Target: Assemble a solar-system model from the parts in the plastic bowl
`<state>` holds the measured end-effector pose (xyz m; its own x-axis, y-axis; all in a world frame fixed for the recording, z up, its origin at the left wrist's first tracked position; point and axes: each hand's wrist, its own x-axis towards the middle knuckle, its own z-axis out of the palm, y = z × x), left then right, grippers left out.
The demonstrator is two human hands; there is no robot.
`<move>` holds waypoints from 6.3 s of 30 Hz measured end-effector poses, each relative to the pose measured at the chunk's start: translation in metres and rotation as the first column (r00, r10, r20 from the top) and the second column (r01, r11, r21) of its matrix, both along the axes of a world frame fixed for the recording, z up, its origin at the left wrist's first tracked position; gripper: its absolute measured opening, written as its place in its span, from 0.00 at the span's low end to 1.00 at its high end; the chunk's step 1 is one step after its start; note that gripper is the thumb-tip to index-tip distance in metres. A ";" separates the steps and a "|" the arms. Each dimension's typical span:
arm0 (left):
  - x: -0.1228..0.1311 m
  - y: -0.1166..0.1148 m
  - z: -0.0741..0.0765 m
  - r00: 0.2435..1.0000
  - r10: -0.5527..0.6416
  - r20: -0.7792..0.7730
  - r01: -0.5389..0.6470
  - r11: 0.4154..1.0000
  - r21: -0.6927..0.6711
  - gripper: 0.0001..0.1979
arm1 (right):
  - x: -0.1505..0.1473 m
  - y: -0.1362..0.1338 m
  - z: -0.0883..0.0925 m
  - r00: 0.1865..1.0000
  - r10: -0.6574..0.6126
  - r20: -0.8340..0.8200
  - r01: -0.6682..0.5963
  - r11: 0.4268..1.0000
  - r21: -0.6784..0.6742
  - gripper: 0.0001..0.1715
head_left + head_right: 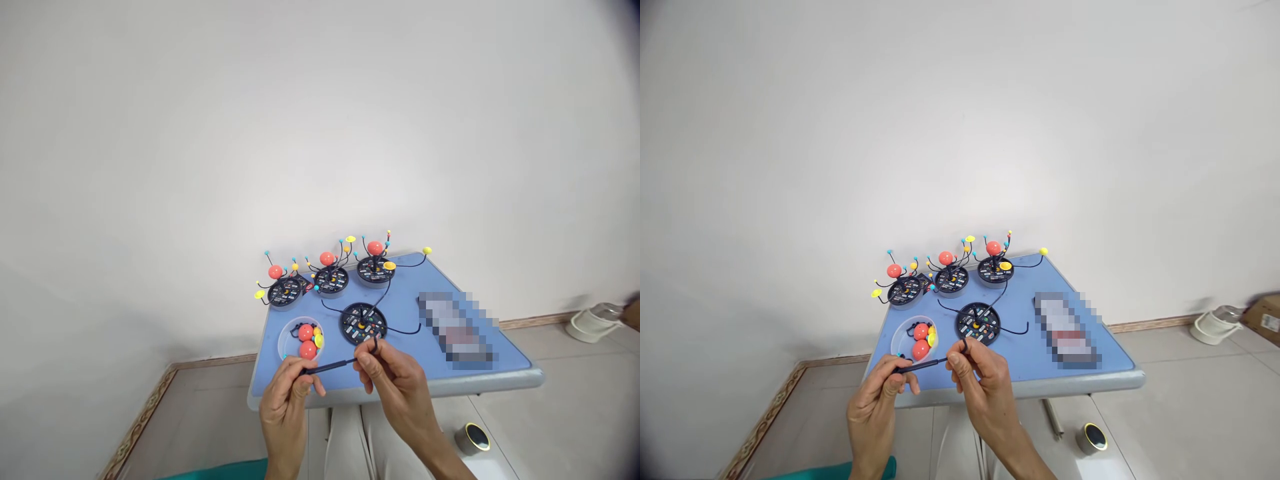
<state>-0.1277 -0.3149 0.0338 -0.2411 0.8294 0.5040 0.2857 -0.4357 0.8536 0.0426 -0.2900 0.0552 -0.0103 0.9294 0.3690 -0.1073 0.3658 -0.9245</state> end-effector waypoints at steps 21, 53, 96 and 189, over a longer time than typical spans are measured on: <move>0.006 0.002 -0.014 1.000 0.001 -0.006 -0.002 0.995 -0.104 0.12 | -0.006 0.001 -0.007 0.992 0.000 -0.126 -0.015 0.993 -0.117 0.20; 0.072 0.115 -0.026 0.948 0.026 -0.316 -0.022 1.000 0.015 0.11 | 0.032 0.098 -0.033 0.931 -0.355 0.082 0.338 0.926 0.167 0.09; 0.067 0.161 -0.027 0.888 -0.303 -0.347 0.073 0.836 -0.543 0.09 | 0.037 0.083 -0.101 0.522 -0.572 0.633 -0.115 0.688 0.717 0.23; 0.001 0.028 0.025 0.959 -0.218 0.178 0.263 0.922 -0.284 0.10 | -0.004 0.010 -0.005 0.796 0.237 -0.557 -0.483 0.804 -0.347 0.18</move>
